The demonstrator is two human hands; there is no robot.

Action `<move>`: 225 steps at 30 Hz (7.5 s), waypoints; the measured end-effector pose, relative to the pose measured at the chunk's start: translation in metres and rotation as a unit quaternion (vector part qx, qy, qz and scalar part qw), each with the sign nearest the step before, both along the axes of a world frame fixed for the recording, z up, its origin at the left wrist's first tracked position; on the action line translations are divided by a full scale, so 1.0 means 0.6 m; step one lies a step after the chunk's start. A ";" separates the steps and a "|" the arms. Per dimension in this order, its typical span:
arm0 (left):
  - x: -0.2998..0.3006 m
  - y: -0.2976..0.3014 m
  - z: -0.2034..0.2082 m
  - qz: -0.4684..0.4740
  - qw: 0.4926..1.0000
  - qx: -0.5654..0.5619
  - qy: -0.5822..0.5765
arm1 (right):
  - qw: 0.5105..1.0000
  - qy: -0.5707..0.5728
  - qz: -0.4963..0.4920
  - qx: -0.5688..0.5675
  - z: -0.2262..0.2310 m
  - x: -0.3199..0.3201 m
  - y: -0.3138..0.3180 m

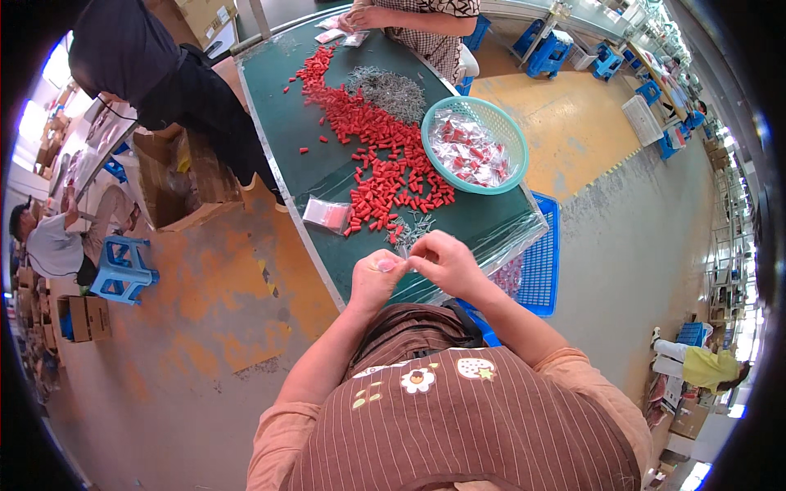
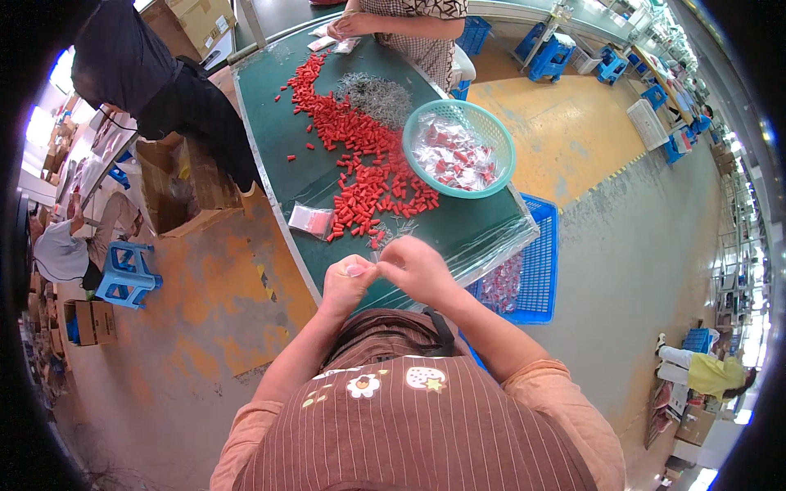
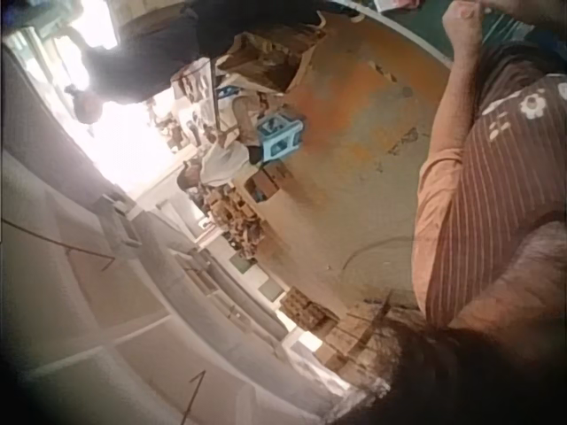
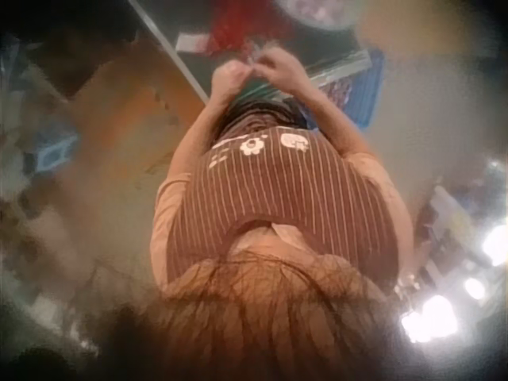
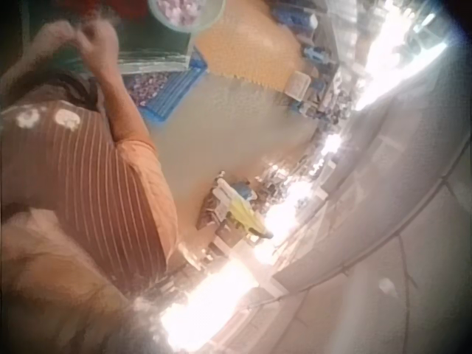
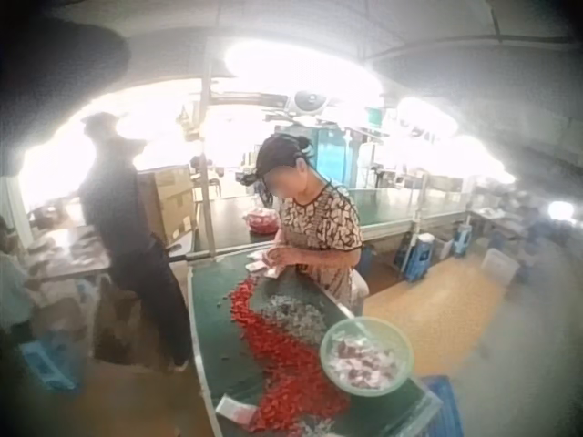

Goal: The person assembles small electronic or mechanical parts by hand, inserting metal pins into red plastic housings and placing the assembled parts into a plastic bag.

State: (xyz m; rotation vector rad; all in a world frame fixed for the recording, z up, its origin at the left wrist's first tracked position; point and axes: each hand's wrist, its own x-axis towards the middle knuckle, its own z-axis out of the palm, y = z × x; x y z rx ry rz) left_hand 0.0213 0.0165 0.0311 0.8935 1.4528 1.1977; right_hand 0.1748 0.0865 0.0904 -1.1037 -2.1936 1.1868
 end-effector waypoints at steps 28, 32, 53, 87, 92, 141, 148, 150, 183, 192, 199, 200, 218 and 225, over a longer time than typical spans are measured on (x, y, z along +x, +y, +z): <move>0.009 -0.009 -0.009 -0.066 0.971 0.088 0.212 | 0.996 -0.053 0.001 -0.074 -0.082 0.013 0.002; 0.002 -0.005 -0.010 -0.047 0.994 -0.030 0.089 | 0.994 -0.036 -0.015 -0.106 -0.068 0.001 0.000; -0.010 0.011 -0.081 -0.171 0.888 0.205 0.375 | 0.996 -0.066 0.025 -0.052 -0.084 0.017 -0.007; -0.007 0.010 -0.097 -0.181 0.825 0.277 0.458 | 0.999 -0.015 -0.024 -0.046 -0.115 0.023 -0.017; -0.014 0.015 -0.117 -0.193 0.803 0.284 0.487 | 0.998 -0.012 -0.024 -0.049 -0.110 0.024 -0.014; 0.040 -0.015 -0.016 0.030 0.997 0.049 0.056 | 0.989 0.019 -0.135 -0.052 -0.069 0.002 -0.049; 0.040 -0.018 -0.017 0.042 0.997 0.037 0.053 | 0.988 0.037 -0.132 -0.072 -0.074 0.006 -0.050; 0.037 -0.019 -0.023 0.040 0.997 0.015 0.069 | 0.989 0.051 -0.115 -0.084 -0.075 0.008 -0.042; 0.019 -0.019 -0.059 0.047 0.996 -0.075 -0.030 | 0.987 0.084 -0.054 -0.128 -0.100 -0.005 -0.072; -0.007 -0.023 -0.064 0.071 0.995 -0.021 0.071 | 0.983 -0.089 -0.078 0.138 -0.196 0.013 0.050; -0.010 -0.030 -0.025 0.019 0.979 -0.085 0.186 | 0.967 -0.194 -0.008 0.162 -0.220 0.008 0.081; -0.010 -0.031 -0.021 0.004 0.975 -0.093 0.199 | 0.970 -0.193 -0.001 0.148 -0.217 0.008 0.084; -0.030 -0.063 0.041 -0.053 0.991 -0.114 0.048 | 0.985 -0.160 -0.032 0.056 -0.238 0.034 0.096; -0.046 -0.048 -0.003 0.016 0.994 -0.096 0.052 | 0.907 0.111 -0.139 -0.382 -0.214 0.045 0.110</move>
